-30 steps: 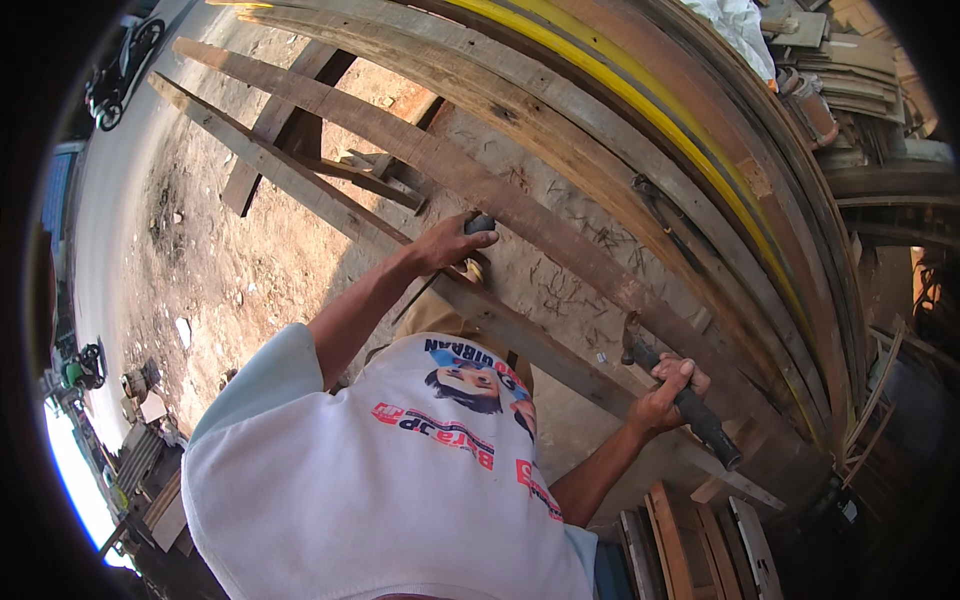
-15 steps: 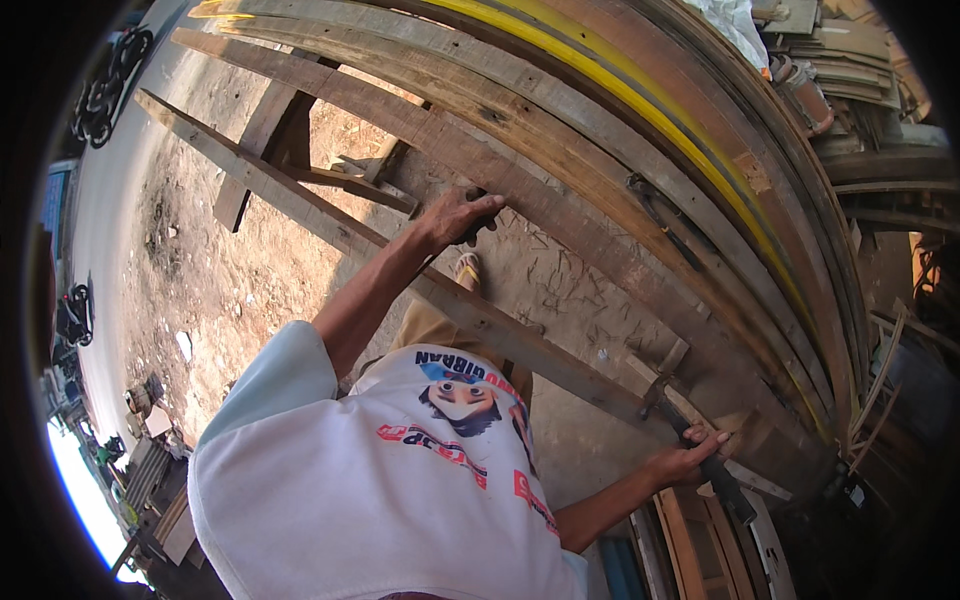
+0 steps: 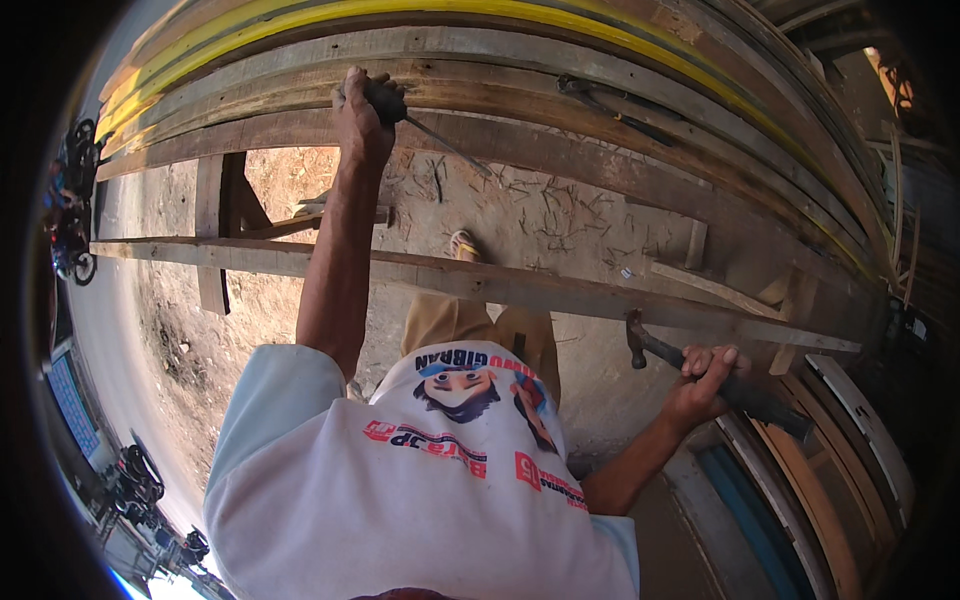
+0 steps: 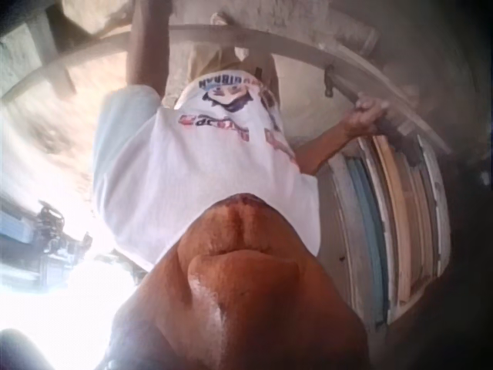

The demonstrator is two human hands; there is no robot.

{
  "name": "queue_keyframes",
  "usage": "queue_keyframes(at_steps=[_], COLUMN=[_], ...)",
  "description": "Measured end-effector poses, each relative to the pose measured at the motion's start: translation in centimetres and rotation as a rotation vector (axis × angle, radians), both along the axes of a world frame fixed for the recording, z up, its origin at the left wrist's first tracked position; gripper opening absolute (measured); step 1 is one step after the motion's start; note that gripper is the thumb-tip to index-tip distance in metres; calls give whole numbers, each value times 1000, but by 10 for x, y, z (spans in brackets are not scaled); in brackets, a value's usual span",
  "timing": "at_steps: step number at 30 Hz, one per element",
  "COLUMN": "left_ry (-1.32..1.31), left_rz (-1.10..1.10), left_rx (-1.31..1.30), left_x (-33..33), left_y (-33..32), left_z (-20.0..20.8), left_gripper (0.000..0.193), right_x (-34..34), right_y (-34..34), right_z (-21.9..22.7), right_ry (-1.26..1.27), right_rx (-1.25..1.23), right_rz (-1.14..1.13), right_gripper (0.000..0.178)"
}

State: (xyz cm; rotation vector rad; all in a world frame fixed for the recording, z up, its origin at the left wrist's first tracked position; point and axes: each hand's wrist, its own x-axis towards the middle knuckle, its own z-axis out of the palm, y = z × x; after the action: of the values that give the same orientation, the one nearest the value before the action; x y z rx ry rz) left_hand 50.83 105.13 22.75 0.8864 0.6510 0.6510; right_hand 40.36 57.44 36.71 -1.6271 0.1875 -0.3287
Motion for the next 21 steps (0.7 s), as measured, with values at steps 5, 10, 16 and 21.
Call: queue_keyframes(at_steps=[5, 10, 16, 21], left_ry=[206, 689, 950, 844], left_rz=[272, 186, -26, -217], left_rx=[234, 836, 1194, 1206], left_x=[0, -16, -18, -18], left_y=[25, 49, 109, 121], left_z=[-75, -65, -72, -82], left_gripper=[42, 58, 74, 73], right_x=[-40, -81, -153, -228], right_y=[-25, -53, -77, -110], right_z=[-6, -20, -42, -52], right_ry=[-45, 6, 12, 138], right_rx=[-16, -10, 53, 36], right_rz=[-62, -162, -220, -345], right_gripper=[22, 21, 23, 22])
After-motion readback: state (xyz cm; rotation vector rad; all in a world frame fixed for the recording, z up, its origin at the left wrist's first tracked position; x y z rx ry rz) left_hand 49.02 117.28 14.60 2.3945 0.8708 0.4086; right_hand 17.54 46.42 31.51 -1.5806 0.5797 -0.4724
